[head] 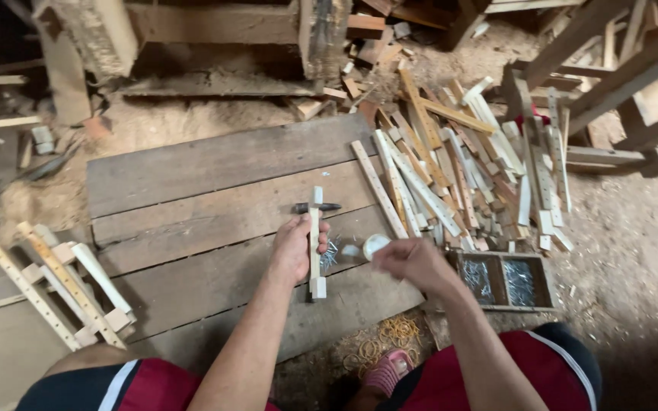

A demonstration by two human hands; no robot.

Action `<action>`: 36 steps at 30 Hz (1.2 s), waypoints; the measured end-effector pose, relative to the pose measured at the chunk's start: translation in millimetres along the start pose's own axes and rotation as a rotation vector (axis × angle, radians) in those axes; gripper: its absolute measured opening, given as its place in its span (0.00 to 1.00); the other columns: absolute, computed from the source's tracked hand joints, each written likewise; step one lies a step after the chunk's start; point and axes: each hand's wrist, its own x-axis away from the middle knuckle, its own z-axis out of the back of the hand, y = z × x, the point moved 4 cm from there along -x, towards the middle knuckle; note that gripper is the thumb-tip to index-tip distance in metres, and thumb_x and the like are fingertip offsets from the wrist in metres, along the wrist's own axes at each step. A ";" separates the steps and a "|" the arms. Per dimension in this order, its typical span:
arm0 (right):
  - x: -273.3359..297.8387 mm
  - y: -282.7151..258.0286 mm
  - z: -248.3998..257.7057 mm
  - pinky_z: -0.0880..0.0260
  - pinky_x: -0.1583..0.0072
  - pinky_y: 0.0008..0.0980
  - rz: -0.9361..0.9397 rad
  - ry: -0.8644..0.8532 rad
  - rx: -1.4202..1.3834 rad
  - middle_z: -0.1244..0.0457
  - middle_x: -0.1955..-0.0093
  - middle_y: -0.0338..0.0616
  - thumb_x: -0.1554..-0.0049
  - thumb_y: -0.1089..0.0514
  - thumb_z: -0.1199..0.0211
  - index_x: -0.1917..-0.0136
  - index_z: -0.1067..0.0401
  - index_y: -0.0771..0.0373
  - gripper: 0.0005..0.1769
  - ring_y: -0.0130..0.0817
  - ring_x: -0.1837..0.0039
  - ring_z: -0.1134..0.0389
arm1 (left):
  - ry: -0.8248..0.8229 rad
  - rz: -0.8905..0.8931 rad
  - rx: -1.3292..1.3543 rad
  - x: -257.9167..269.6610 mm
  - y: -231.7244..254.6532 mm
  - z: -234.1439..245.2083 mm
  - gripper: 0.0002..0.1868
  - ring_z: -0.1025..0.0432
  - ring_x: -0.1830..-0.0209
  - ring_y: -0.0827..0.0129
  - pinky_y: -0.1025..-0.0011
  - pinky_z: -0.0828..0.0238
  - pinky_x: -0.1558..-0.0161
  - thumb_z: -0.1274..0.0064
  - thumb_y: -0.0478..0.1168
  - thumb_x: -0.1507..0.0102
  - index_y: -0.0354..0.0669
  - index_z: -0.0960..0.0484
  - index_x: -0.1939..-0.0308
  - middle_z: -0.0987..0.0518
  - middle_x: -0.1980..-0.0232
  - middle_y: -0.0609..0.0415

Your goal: Hammering small nails into wooden strips to assemble furniture components.

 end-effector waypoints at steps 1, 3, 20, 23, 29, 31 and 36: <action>-13.3 26.6 12.4 0.30 0.64 0.32 -0.004 0.005 -0.001 0.31 0.72 0.53 0.50 0.70 0.30 0.53 0.16 0.72 0.09 0.33 0.70 0.33 | -0.004 0.005 -0.002 -0.1 -3.6 -0.7 0.15 0.28 0.77 0.64 0.72 0.30 0.80 0.58 0.40 0.28 0.35 0.25 0.42 0.18 0.66 0.41; -37.6 84.1 47.2 0.25 0.49 0.40 -0.205 0.251 0.508 0.26 0.59 0.38 0.56 0.44 0.24 0.53 0.14 0.44 0.16 0.43 0.52 0.24 | -0.015 -0.003 0.000 -0.7 -8.3 -1.6 0.13 0.25 0.75 0.62 0.68 0.24 0.77 0.55 0.41 0.28 0.38 0.24 0.44 0.17 0.63 0.40; -113.9 167.3 127.4 0.24 0.42 0.46 -0.345 0.615 0.744 0.27 0.51 0.45 0.47 0.43 0.32 0.39 0.22 0.44 0.22 0.48 0.42 0.26 | -0.025 0.045 -0.008 -26.4 -48.7 -66.1 0.09 0.24 0.75 0.59 0.65 0.20 0.76 0.58 0.41 0.27 0.41 0.27 0.48 0.18 0.62 0.38; -133.7 213.3 136.3 0.26 0.39 0.45 -0.402 0.605 0.768 0.27 0.49 0.44 0.48 0.44 0.31 0.38 0.23 0.47 0.24 0.46 0.39 0.28 | -0.021 0.021 -0.028 -24.5 -38.9 -84.3 0.09 0.23 0.75 0.60 0.65 0.19 0.76 0.56 0.40 0.28 0.41 0.28 0.48 0.18 0.62 0.39; -144.0 234.0 122.8 0.26 0.39 0.47 -0.329 0.412 0.408 0.27 0.45 0.44 0.48 0.41 0.33 0.43 0.19 0.49 0.22 0.46 0.40 0.27 | 0.093 -0.247 -0.179 -17.3 -12.5 -83.9 0.17 0.24 0.77 0.61 0.64 0.17 0.79 0.45 0.34 0.36 0.37 0.30 0.45 0.22 0.64 0.41; -133.0 187.5 100.9 0.27 0.39 0.50 -0.243 0.333 0.202 0.28 0.45 0.52 0.44 0.47 0.36 0.44 0.18 0.56 0.18 0.51 0.42 0.27 | 0.103 -0.309 -0.223 -18.1 -5.1 -77.9 0.13 0.23 0.75 0.61 0.64 0.16 0.77 0.43 0.33 0.38 0.36 0.25 0.50 0.24 0.64 0.42; -27.6 1.7 21.9 0.24 0.54 0.35 -0.120 -0.015 -0.453 0.32 0.64 0.51 0.40 0.64 0.40 0.59 0.23 0.74 0.11 0.37 0.61 0.30 | 0.045 -0.271 -0.200 1.6 19.0 -68.2 0.28 0.25 0.77 0.68 0.70 0.15 0.73 0.48 0.58 0.33 0.33 0.18 0.48 0.26 0.69 0.47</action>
